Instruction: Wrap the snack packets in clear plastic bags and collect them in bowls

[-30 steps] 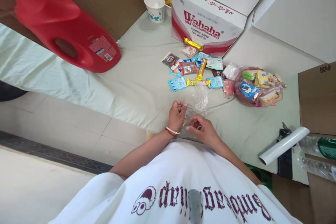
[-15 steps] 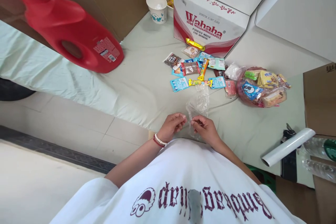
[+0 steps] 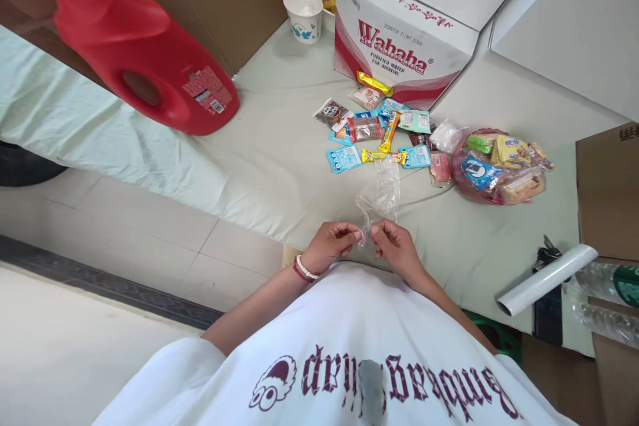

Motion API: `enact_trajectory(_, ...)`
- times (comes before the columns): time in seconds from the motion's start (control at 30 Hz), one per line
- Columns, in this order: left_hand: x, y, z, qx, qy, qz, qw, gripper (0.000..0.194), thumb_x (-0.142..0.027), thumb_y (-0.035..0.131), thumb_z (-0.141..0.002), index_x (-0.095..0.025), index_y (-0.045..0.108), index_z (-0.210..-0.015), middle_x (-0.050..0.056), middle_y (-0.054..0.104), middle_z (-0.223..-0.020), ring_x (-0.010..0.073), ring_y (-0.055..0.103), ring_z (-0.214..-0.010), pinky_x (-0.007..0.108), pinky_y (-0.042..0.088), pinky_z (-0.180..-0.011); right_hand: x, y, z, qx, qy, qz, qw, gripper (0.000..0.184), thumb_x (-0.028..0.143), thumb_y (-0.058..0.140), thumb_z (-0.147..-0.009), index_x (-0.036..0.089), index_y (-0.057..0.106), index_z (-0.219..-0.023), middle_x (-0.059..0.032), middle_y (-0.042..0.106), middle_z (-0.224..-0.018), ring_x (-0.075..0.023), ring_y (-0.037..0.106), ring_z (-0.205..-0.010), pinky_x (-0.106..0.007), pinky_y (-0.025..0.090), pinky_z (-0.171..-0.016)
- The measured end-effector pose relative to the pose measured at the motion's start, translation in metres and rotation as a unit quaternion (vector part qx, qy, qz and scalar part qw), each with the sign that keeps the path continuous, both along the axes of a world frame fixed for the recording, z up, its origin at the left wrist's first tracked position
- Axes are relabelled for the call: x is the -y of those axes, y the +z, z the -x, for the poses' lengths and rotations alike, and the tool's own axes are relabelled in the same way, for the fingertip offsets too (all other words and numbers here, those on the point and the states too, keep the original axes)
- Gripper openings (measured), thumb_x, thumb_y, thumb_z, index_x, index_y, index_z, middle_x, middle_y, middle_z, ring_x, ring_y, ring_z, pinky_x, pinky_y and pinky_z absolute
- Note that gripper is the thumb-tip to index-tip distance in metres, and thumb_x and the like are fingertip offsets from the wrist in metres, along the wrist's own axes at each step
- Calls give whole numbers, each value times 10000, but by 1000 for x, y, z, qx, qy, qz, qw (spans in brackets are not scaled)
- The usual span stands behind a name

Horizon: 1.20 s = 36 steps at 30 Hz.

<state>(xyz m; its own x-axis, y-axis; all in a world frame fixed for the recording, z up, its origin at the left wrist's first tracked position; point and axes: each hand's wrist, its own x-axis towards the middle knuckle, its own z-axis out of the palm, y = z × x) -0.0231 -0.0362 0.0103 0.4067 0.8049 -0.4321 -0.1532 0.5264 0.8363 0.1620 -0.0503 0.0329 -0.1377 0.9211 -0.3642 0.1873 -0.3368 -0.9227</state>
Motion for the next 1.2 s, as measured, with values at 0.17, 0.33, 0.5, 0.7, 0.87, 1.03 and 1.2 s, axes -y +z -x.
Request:
enact_trajectory(0.17, -2, 0, -2, -53, 33, -27, 998, 273, -423, 724, -754, -161, 648, -746, -70, 477, -535, 64, 358, -485, 218, 268, -486, -2, 1, 0, -34, -2, 20, 999, 319, 519, 727, -816, 210, 655, -837, 19, 570, -718, -132, 527, -632, -265, 538, -567)
enact_trajectory(0.33, 1, -14, 18, -99, 106, -3, 989, 178, -339, 653, -730, -181, 593, -674, -55, 525, -573, 80, 437, -521, 220, 331, -524, 4, -3, -25, -41, -93, 46, 994, 320, 510, 732, -802, 210, 621, -800, 35, 541, -688, -118, 497, -595, -248, 481, -542)
enact_trajectory(0.5, 8, -15, 38, -112, 103, -10, 988, 141, -300, 667, -669, -170, 613, -671, 70, 697, -1015, 190, 681, -921, 314, 516, -828, 20, -9, -69, 72, -67, 77, 992, 381, 569, 703, -812, 195, 645, -853, 10, 577, -710, -140, 521, -630, -272, 476, -581)
enact_trajectory(0.7, -5, 7, 28, -253, 93, -68, 961, 368, -386, 568, -778, -189, 626, -1084, 114, 688, -1205, 266, 635, -1160, 408, 509, -937, -3, -3, -70, 217, -58, -65, 972, 579, 601, 626, -868, 203, 617, -1288, -116, 690, -1169, -248, 632, -1053, -390, 521, -895)
enact_trajectory(0.87, -38, 4, -11, -386, 50, -199, 899, 412, -440, 667, -782, -179, 635, -1099, 82, 705, -957, 249, 659, -934, 363, 489, -831, -44, -20, -22, 205, 19, -124, 971, 410, 520, 688, -824, 206, 709, -1086, -25, 689, -826, -190, 615, -782, -307, 489, -751)
enact_trajectory(1.03, -58, -14, -14, -334, 80, -189, 920, 324, -451, 449, -936, -206, 606, -794, -37, 506, -595, 143, 492, -582, 262, 399, -596, -47, -27, -38, 128, -131, -120, 976, 318, 497, 603, -883, 192, 689, -852, 46, 532, -624, -120, 439, -577, -246, 363, -578)
enact_trajectory(1.2, -61, -28, 13, -370, 199, -155, 894, 308, -450, 437, -958, -212, 583, -830, -40, 501, -605, 147, 487, -590, 267, 408, -597, -16, -35, -87, 119, -275, -69, 952, 353, 540, 640, -847, 189, 660, -869, 60, 501, -613, -115, 404, -555, -244, 338, -555)
